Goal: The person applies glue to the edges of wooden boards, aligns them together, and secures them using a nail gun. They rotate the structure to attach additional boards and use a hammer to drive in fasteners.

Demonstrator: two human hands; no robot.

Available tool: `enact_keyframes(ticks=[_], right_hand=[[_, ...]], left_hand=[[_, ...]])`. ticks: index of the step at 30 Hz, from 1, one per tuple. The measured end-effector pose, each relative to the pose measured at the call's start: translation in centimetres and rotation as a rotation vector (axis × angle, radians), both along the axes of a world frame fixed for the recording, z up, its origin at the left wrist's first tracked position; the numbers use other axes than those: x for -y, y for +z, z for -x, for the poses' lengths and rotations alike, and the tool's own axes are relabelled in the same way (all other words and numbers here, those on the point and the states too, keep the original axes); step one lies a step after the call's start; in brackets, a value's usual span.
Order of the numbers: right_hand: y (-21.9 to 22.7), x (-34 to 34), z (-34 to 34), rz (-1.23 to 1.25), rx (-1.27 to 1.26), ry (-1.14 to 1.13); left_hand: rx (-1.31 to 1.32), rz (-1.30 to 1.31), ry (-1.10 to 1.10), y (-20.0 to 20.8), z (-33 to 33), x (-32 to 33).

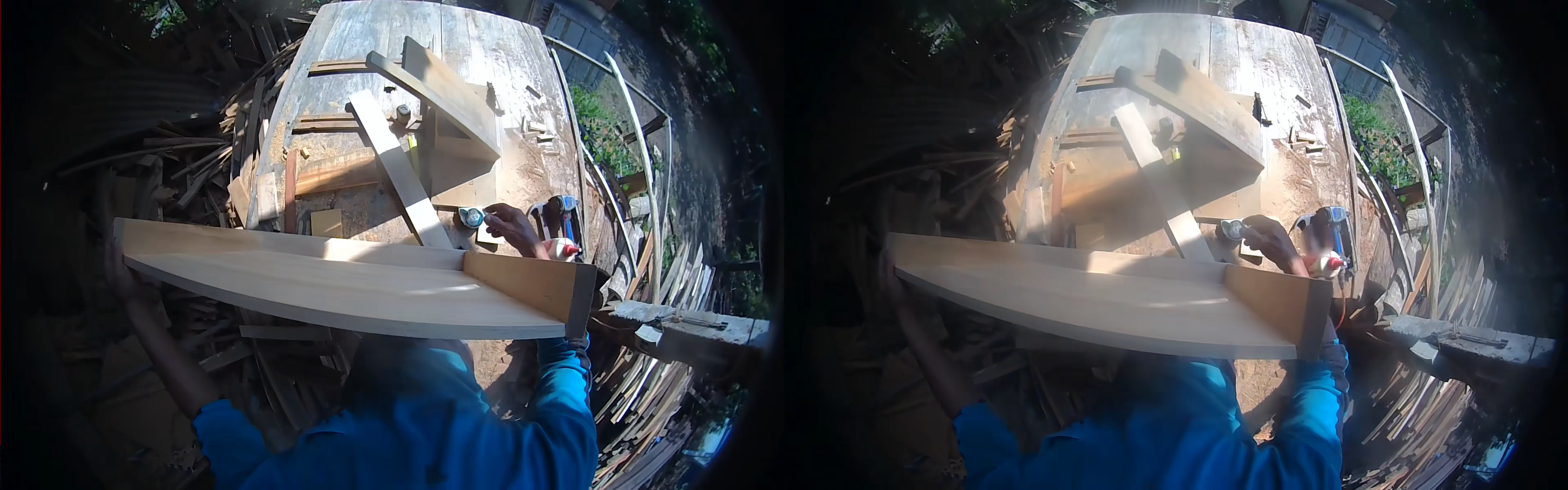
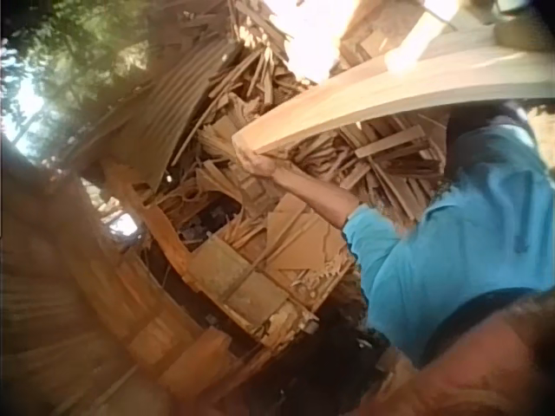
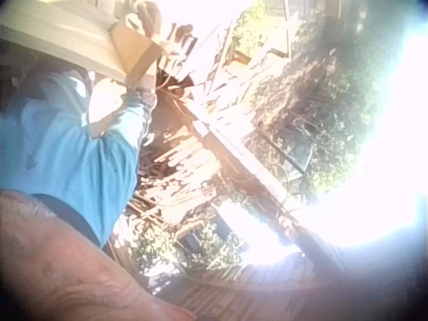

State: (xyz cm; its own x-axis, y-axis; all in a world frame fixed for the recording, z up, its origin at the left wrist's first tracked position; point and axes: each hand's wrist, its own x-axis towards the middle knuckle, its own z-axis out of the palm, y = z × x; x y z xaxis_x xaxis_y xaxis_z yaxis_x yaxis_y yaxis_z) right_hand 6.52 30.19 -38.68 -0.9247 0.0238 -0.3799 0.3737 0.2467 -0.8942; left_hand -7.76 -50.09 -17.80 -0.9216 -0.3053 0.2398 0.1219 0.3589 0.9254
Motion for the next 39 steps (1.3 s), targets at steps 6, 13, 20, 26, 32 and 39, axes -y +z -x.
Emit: enact_keyframes(ticks=[6,13,20,26,32,39], right_hand=[[-16.3,6.3,3.1,-0.660,-0.057,0.647],[-12.4,11.8,7.3,-0.853,-0.049,0.595],[-13.7,13.3,7.6,-0.816,-0.181,0.453],[-16.6,11.8,8.7,-0.529,-0.127,0.213],[-26.7,12.1,10.4,-0.008,-0.128,0.181],[-21.6,11.4,15.8,0.597,0.037,0.192]], left_hand=[[0.103,-0.030,0.104,3.7,-2.1,-4.8],[0.065,0.223,0.289,4.2,-4.1,-6.1],[-0.003,0.218,0.387,5.2,-7.0,-10.1],[-0.064,0.248,0.388,6.1,-7.9,-11.2],[-0.054,0.111,0.405,4.9,-15.1,-9.2],[-0.087,0.070,0.511,3.7,-13.1,-9.8]])
